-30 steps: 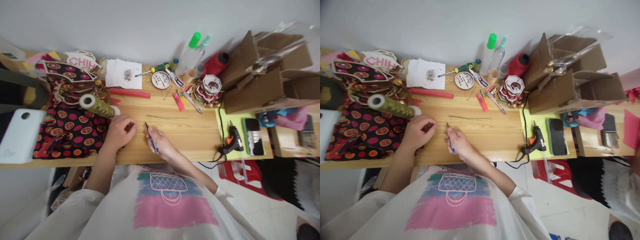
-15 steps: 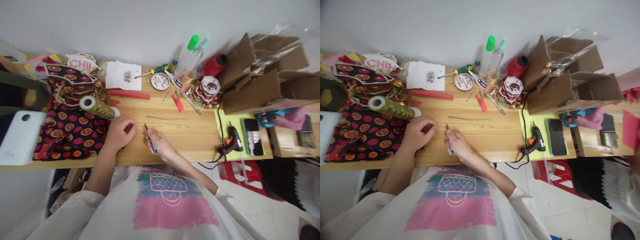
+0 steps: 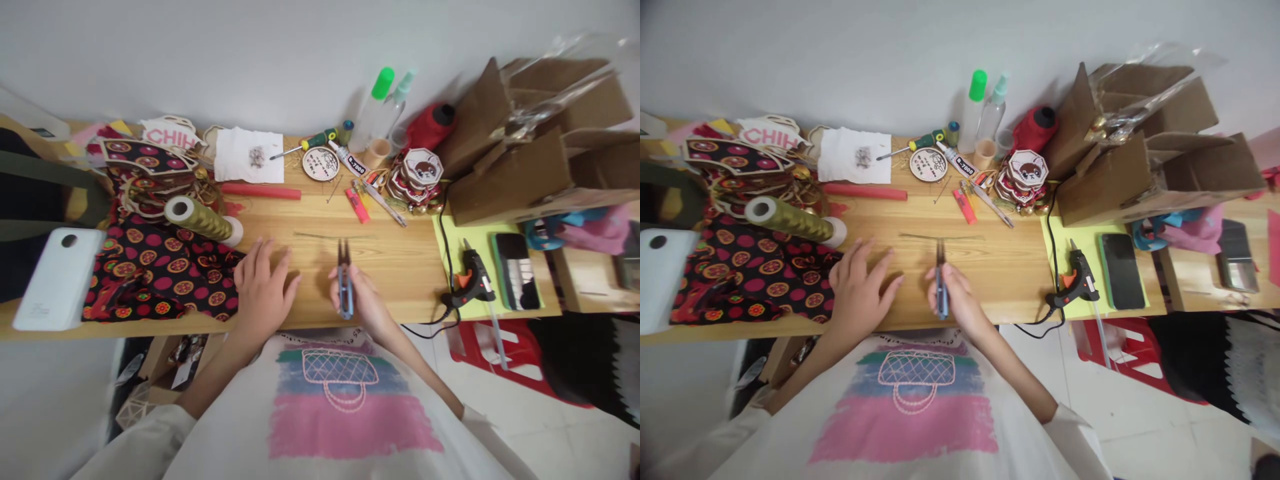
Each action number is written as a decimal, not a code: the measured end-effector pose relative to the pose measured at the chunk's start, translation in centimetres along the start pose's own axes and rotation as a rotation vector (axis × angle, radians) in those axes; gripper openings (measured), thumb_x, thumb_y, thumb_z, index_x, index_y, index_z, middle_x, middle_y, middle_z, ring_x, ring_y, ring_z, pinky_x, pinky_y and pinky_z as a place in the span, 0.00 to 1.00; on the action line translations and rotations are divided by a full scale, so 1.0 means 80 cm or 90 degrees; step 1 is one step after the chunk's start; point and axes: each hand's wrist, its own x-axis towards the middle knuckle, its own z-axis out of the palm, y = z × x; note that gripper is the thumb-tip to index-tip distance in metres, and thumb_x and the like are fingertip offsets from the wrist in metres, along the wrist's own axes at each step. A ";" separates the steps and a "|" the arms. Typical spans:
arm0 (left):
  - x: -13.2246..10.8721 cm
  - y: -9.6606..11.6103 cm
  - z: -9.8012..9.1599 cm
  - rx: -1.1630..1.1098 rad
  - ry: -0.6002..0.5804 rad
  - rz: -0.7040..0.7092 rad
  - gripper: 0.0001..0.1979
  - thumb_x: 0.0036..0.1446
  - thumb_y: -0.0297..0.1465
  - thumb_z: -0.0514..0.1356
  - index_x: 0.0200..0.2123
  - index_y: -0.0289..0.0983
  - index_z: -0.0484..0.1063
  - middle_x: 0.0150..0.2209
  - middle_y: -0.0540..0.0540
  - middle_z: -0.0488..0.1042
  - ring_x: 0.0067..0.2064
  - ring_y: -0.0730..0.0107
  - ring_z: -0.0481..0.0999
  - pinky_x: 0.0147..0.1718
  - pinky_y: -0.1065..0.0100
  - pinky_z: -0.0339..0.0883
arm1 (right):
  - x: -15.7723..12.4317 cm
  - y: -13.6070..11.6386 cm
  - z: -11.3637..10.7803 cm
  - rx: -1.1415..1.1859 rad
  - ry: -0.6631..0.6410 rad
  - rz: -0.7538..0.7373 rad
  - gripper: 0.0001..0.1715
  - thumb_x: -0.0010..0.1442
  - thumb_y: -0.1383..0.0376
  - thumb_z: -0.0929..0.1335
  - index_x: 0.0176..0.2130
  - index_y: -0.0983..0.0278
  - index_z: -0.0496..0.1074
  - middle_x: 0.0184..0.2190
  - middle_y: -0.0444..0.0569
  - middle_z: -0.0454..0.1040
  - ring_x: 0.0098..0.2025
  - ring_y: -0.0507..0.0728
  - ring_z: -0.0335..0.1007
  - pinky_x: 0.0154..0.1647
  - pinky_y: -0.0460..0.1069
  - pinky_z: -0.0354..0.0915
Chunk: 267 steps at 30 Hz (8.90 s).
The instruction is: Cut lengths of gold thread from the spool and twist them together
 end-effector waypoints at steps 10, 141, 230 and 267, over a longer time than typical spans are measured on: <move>0.010 0.003 0.009 0.008 -0.037 -0.001 0.22 0.59 0.40 0.54 0.54 0.37 0.68 0.61 0.30 0.58 0.63 0.41 0.54 0.53 0.44 0.53 | -0.021 0.002 -0.084 -0.534 0.429 -0.199 0.15 0.56 0.59 0.63 0.38 0.65 0.74 0.30 0.50 0.73 0.30 0.55 0.65 0.33 0.51 0.61; 0.051 0.043 0.043 -0.083 0.047 0.192 0.18 0.59 0.36 0.54 0.51 0.39 0.71 0.57 0.34 0.64 0.63 0.50 0.56 0.56 0.48 0.53 | 0.019 0.018 -0.057 -0.857 0.426 -0.255 0.21 0.58 0.69 0.61 0.51 0.69 0.68 0.39 0.57 0.73 0.42 0.62 0.64 0.41 0.53 0.55; 0.058 0.040 0.048 -0.215 0.045 0.095 0.10 0.56 0.29 0.55 0.42 0.37 0.71 0.54 0.38 0.65 0.61 0.52 0.58 0.56 0.48 0.52 | 0.026 0.033 -0.082 -0.600 0.454 -0.309 0.17 0.50 0.69 0.59 0.38 0.65 0.70 0.35 0.53 0.76 0.37 0.59 0.69 0.40 0.53 0.62; 0.061 0.038 0.043 -0.265 0.023 0.063 0.22 0.47 0.20 0.52 0.47 0.37 0.65 0.48 0.41 0.71 0.53 0.57 0.65 0.51 0.53 0.57 | 0.025 0.028 -0.080 -0.652 0.434 -0.319 0.15 0.53 0.70 0.59 0.38 0.65 0.71 0.35 0.53 0.76 0.36 0.59 0.68 0.39 0.52 0.62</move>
